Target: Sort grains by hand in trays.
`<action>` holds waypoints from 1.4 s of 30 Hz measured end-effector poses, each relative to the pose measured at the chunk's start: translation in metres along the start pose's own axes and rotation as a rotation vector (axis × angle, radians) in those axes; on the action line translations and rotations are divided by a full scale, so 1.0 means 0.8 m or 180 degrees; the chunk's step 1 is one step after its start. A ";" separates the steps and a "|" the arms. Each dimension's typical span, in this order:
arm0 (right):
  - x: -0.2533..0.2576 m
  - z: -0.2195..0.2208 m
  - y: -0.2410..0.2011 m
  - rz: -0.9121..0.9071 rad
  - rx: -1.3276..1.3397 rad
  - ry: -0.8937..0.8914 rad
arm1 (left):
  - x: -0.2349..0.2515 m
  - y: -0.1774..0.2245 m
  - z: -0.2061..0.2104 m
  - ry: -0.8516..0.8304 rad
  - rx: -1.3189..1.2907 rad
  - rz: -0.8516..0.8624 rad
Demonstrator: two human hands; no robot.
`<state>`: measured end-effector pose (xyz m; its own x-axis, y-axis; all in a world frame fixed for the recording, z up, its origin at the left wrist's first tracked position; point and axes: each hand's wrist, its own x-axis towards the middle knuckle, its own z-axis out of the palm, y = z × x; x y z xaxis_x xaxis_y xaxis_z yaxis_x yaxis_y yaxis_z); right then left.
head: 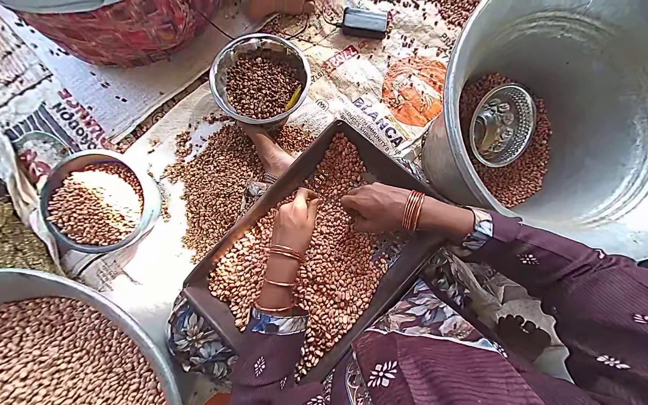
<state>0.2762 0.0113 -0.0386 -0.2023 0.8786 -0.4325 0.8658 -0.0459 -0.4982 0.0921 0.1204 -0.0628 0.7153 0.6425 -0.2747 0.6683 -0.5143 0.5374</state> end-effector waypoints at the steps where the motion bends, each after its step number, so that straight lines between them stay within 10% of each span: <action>1: 0.002 -0.012 -0.001 0.0029 0.0175 0.0112 | 0.004 0.006 0.004 -0.0134 0.0246 -0.0055; 10: 0.051 0.020 0.025 -0.0466 0.0068 0.0722 | 0.014 0.033 0.015 -0.0558 0.0934 -0.0521; 28: -0.052 -0.024 0.025 0.0935 -0.0312 -0.0033 | 0.016 0.036 0.018 -0.0504 0.0967 -0.0611; 32: -0.037 -0.032 0.014 0.0779 -0.0496 0.0436 | 0.010 0.010 0.004 -0.0238 -0.0357 -0.0333; 37: -0.014 -0.039 -0.023 -0.0636 0.0098 0.1496 | -0.013 -0.001 0.004 -0.0548 -0.4360 -0.0316; 42: 0.013 -0.060 -0.050 -0.0992 0.0154 0.1617 | -0.023 0.008 0.007 -0.0824 -0.5250 -0.1128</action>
<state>0.2613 0.0448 0.0128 -0.1890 0.9709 0.1471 0.7766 0.2395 -0.5827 0.0846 0.1020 -0.0586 0.7125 0.3998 -0.5766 0.0050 0.8189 0.5740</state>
